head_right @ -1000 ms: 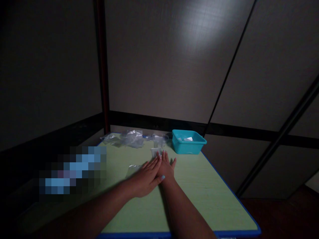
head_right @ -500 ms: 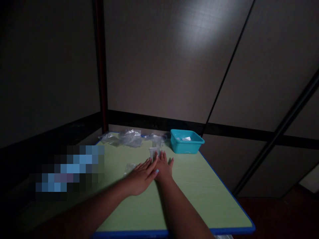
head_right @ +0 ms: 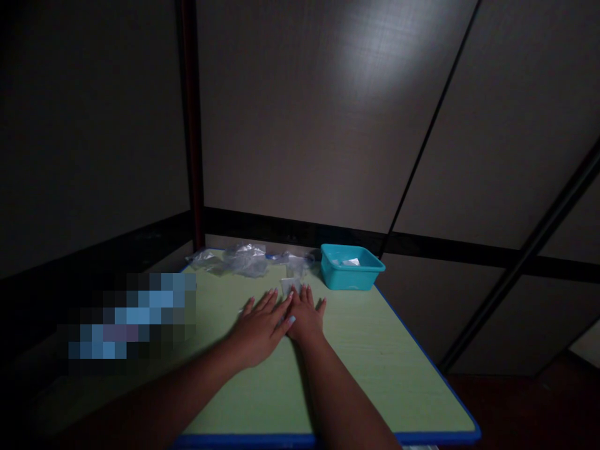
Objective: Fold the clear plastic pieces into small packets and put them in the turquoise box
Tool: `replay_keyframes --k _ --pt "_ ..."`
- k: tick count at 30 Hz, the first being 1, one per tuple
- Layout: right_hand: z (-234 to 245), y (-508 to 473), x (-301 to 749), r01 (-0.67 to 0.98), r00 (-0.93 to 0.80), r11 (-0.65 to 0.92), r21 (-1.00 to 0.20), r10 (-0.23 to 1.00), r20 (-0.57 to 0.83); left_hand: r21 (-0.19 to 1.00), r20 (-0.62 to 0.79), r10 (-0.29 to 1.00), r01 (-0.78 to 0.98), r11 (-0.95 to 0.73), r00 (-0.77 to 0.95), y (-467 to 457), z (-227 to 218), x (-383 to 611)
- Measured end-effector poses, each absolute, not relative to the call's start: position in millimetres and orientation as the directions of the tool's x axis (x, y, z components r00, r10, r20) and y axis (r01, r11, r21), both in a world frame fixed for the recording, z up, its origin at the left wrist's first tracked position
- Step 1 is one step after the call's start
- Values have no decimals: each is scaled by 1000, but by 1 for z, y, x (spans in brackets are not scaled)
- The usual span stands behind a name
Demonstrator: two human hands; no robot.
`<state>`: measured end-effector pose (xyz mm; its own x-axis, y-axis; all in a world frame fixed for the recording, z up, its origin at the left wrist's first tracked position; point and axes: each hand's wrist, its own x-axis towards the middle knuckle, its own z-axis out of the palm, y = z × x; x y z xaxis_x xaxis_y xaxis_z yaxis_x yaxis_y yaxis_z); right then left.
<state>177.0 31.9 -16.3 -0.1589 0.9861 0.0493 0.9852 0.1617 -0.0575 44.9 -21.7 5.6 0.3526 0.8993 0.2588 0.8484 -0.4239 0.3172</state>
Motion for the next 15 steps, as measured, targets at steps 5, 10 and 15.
replay_keyframes --k 5,10,15 --pt "-15 32 176 987 -130 135 -91 990 52 319 141 911 854 -412 387 -16 -4 43" --pt "-17 34 175 984 -111 121 -129 990 82 266 108 937 898 -350 333 -19 -9 44" --pt "-19 34 176 984 -135 144 -105 987 89 211 129 950 928 -307 285 -14 -15 38"
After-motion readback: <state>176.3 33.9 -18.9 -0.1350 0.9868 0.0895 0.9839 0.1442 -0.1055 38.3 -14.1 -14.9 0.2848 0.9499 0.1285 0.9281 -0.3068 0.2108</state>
